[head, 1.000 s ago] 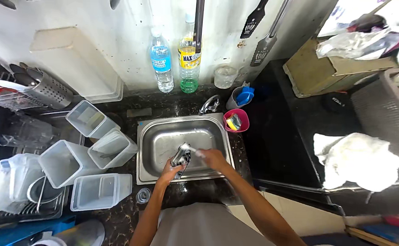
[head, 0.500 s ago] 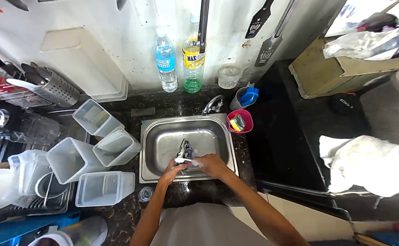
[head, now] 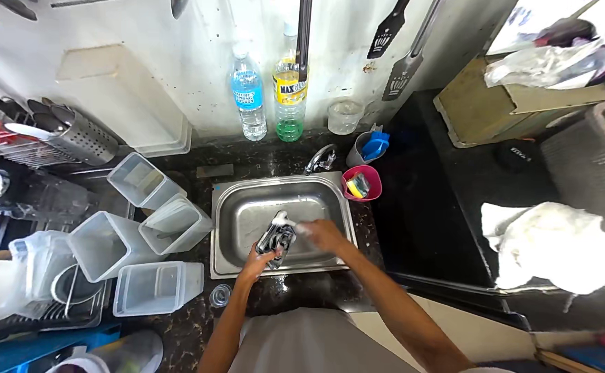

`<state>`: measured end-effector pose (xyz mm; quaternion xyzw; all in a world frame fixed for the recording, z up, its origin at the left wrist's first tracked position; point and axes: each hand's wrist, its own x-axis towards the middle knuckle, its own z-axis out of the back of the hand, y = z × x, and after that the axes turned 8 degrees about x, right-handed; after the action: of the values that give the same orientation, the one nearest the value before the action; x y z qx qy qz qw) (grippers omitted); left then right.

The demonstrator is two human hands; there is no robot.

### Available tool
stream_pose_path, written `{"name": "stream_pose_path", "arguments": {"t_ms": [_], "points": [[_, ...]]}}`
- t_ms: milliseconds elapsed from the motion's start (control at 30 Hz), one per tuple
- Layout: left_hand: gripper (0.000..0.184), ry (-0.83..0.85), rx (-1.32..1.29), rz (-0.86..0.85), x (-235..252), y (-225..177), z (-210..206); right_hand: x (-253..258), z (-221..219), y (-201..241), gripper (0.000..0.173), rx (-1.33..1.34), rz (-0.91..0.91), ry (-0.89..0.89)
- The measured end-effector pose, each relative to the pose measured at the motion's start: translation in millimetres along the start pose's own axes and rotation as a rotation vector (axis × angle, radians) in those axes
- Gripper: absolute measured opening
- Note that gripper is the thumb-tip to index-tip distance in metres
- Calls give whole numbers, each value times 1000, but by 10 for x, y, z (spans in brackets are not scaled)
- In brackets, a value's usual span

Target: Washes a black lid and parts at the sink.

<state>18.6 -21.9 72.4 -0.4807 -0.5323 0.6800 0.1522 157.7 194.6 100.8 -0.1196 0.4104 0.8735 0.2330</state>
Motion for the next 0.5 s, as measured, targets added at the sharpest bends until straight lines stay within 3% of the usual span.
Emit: {"name": "stream_pose_path", "arguments": {"t_ms": [67,133,267,400,500], "points": [[41,-11,-147,-29,7,48,6,110,102,-235,39,8,-169,-50],[20,-71,-322,-3,65,16,-24,80,97,-238,40,47,-208,-104],[49,-247,-398,85,208,-92,-96,-49,-37,100,36,-104,-54,-109],[42,-330,-219,61,177,-251,-176,7,-226,-34,35,-191,-174,-75],[37,-375,-59,-7,197,-318,-251,-175,-414,114,41,-123,-349,-9]]}}
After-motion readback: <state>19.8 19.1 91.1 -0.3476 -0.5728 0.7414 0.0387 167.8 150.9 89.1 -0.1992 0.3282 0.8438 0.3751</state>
